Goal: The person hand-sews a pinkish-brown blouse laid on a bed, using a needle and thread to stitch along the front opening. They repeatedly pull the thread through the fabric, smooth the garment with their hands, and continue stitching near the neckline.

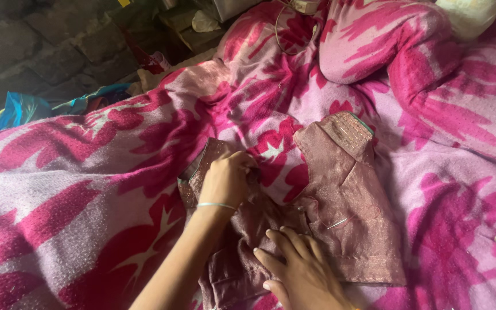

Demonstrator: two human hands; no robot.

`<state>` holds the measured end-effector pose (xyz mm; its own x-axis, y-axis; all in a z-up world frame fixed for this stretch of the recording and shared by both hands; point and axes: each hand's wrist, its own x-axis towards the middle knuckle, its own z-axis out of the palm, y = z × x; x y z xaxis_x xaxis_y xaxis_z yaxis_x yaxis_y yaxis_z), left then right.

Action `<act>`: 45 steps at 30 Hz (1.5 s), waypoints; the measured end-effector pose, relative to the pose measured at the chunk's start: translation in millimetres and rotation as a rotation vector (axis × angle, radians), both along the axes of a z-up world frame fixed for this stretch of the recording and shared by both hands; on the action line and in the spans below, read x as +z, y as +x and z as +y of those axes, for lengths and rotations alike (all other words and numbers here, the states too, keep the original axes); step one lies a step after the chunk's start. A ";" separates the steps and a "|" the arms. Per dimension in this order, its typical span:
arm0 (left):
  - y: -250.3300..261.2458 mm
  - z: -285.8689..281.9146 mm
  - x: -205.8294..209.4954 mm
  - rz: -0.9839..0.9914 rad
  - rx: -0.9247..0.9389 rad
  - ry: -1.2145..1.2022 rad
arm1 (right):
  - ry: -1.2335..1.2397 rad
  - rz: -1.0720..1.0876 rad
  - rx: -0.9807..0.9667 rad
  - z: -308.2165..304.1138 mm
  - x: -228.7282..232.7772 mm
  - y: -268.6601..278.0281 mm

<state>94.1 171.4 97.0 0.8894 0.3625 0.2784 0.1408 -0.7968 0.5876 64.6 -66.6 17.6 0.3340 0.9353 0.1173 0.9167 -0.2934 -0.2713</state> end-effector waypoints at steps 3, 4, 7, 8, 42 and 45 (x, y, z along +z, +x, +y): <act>-14.8 -29.1 7.3 -0.134 -0.007 -0.125 | 0.096 0.001 -0.038 0.7 -4.7 -2.4; -29.3 -41.1 8.6 -0.214 -0.048 -0.120 | 0.084 0.010 -0.060 1.1 -6.7 -4.4; -68.8 -70.5 8.6 0.001 -0.104 -0.085 | 0.073 -0.042 -0.093 2.5 -11.0 -2.9; -85.1 -74.1 7.0 -0.026 -0.168 0.067 | 0.086 -0.104 -0.083 1.2 -10.7 -0.1; -119.5 -50.1 -41.9 -0.103 0.179 0.242 | 0.824 0.410 -0.411 96.4 26.3 18.6; -118.6 -49.1 -44.6 -0.060 0.259 0.265 | 0.810 0.349 -0.477 94.8 28.5 14.3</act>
